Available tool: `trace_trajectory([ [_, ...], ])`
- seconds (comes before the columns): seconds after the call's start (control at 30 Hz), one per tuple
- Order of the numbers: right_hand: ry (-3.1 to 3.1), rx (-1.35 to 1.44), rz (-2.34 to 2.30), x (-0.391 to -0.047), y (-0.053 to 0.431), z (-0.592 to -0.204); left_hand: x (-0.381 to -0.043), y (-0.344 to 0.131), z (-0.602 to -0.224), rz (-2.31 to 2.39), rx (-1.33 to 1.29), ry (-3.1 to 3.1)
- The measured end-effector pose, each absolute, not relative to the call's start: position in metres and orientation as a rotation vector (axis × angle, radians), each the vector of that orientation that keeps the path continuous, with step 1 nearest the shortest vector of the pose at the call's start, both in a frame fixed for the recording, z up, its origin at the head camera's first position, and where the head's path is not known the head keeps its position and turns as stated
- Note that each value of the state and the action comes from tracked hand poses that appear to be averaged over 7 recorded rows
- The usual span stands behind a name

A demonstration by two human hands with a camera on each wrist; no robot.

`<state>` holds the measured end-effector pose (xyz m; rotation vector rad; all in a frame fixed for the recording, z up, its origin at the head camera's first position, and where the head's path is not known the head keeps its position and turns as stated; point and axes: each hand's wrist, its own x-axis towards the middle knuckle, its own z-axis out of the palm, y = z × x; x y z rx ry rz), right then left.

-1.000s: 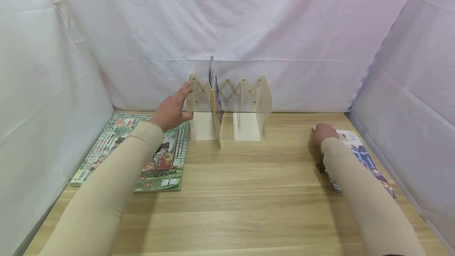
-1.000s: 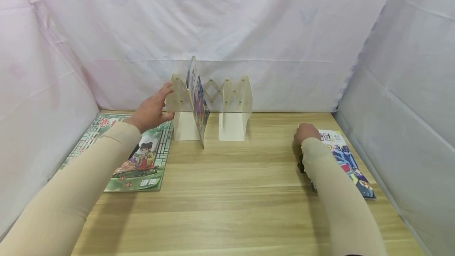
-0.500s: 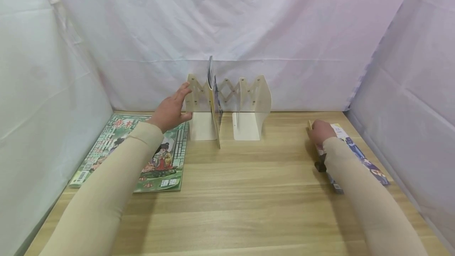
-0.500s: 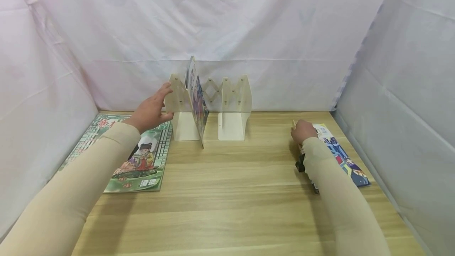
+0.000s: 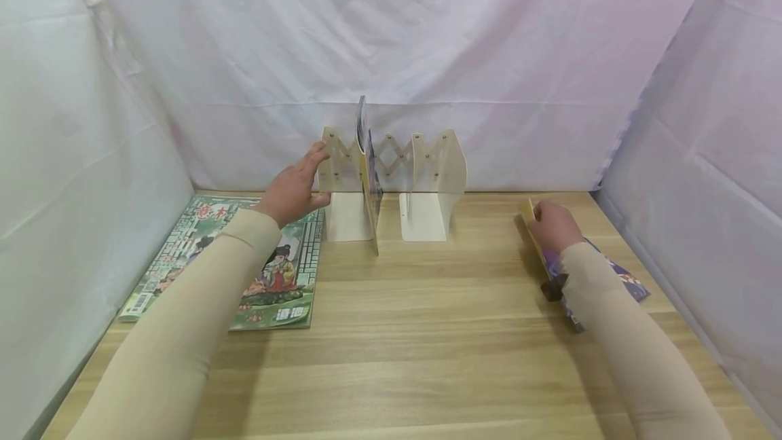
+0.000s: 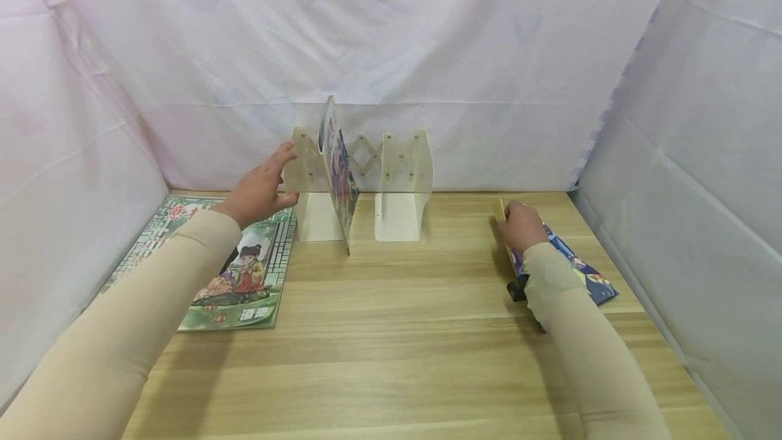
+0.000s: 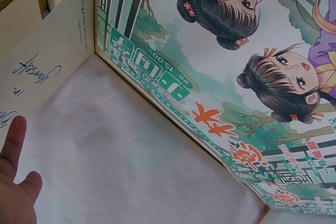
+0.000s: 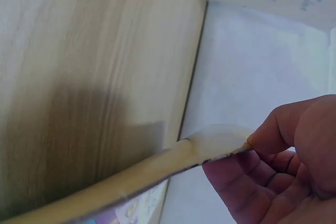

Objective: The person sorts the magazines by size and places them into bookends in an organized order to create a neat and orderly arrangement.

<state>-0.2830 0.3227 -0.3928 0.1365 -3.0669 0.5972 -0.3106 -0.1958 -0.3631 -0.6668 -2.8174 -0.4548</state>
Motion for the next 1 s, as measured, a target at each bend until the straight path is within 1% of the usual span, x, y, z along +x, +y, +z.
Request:
trace_trajectory([
  [0.43,-2.927,0.216,0.641,-0.263,0.316,-0.377,-0.311,-0.196,-0.363,-0.465,-0.668,-2.81],
  [1.0,-2.819,0.205,0.718,-0.234,0.303,-0.356,-0.308,-0.196,-0.363,-0.456,-0.66,-2.818],
])
